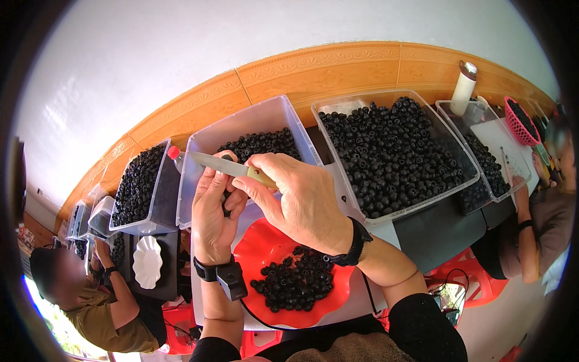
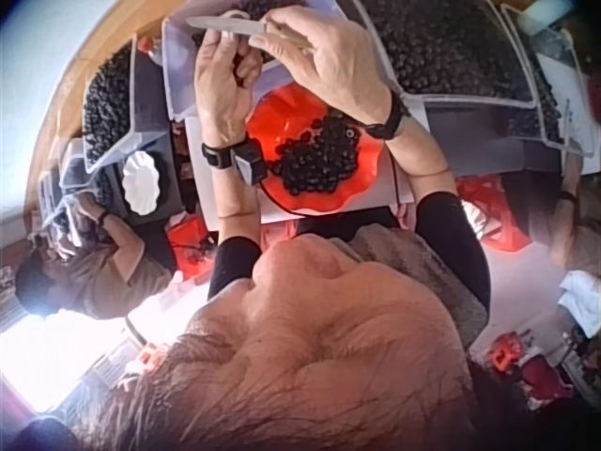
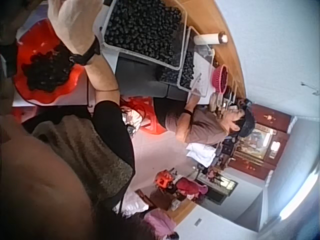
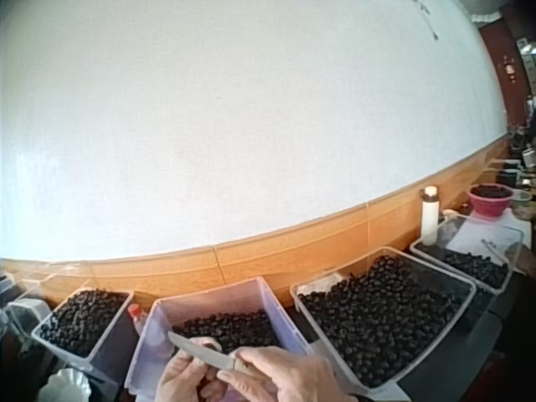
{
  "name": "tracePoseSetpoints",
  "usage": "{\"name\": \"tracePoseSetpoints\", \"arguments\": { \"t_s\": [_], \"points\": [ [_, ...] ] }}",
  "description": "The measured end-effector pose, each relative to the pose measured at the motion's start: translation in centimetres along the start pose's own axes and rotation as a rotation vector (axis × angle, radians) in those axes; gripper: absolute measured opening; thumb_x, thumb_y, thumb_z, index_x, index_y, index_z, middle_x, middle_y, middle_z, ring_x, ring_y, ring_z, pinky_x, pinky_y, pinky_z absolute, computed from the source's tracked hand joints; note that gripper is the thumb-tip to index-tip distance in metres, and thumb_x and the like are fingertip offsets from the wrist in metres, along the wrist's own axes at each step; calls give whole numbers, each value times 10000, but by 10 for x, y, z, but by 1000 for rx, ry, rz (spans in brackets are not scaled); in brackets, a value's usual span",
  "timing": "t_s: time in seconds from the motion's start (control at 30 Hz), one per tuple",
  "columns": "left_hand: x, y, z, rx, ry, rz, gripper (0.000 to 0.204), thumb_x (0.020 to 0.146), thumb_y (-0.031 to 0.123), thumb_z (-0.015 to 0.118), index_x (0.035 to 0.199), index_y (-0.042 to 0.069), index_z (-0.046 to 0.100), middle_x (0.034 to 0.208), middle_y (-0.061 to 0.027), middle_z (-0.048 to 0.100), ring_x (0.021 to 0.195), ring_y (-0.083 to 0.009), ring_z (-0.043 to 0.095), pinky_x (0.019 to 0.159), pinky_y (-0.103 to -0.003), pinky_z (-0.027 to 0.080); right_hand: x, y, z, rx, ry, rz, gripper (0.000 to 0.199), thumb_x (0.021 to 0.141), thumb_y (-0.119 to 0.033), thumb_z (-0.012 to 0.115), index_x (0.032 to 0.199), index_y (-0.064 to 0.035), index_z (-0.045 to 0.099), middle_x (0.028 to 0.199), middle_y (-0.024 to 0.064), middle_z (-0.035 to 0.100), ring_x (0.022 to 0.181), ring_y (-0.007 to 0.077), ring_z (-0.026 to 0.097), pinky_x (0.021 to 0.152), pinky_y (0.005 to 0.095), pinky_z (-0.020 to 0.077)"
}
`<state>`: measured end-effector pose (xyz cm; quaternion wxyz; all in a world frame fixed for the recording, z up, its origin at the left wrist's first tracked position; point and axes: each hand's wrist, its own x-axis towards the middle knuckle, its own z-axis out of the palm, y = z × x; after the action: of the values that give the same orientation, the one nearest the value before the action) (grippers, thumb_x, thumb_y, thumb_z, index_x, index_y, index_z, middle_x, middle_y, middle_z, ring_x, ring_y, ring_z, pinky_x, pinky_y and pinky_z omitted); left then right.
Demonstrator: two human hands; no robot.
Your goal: The person is sorting and cutting dark fruit, likely olives or grapes, using a small knife.
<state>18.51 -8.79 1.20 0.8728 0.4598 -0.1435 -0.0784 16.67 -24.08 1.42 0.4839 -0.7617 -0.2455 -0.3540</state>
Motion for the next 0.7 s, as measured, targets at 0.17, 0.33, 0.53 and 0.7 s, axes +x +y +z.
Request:
{"name": "tracePoseSetpoints", "arguments": {
  "t_s": [0.17,0.33,0.53,0.7],
  "points": [
    [2,-1,5,41,2,6,156,966,175,491,1070,66,532,722,28,422,514,-26,312,425,-162,220,2,2,0,-66,7,21,214,832,-192,676,929,-13,609,761,114,622,628,274,627,518,326,466],
    [0,3,5,120,-110,63,186,967,229,500,1040,61,528,691,37,385,504,-24,304,415,-161,239,7,16,1,-85,127,71,200,859,-199,645,920,-11,614,751,142,623,636,305,621,522,337,461],
    [5,-2,1,47,-28,4,168,978,221,478,1031,70,530,696,40,420,501,-22,319,418,-166,237,2,7,3,96,28,152,242,873,-234,636,918,3,611,755,148,631,640,309,626,525,341,466],
    [4,-2,2,41,-16,-16,175,972,187,483,1080,61,540,715,35,432,504,-27,329,416,-166,237,0,0,2,39,1,80,245,854,-237,659,909,-4,608,769,131,632,631,288,627,521,333,465]
  ]
}}
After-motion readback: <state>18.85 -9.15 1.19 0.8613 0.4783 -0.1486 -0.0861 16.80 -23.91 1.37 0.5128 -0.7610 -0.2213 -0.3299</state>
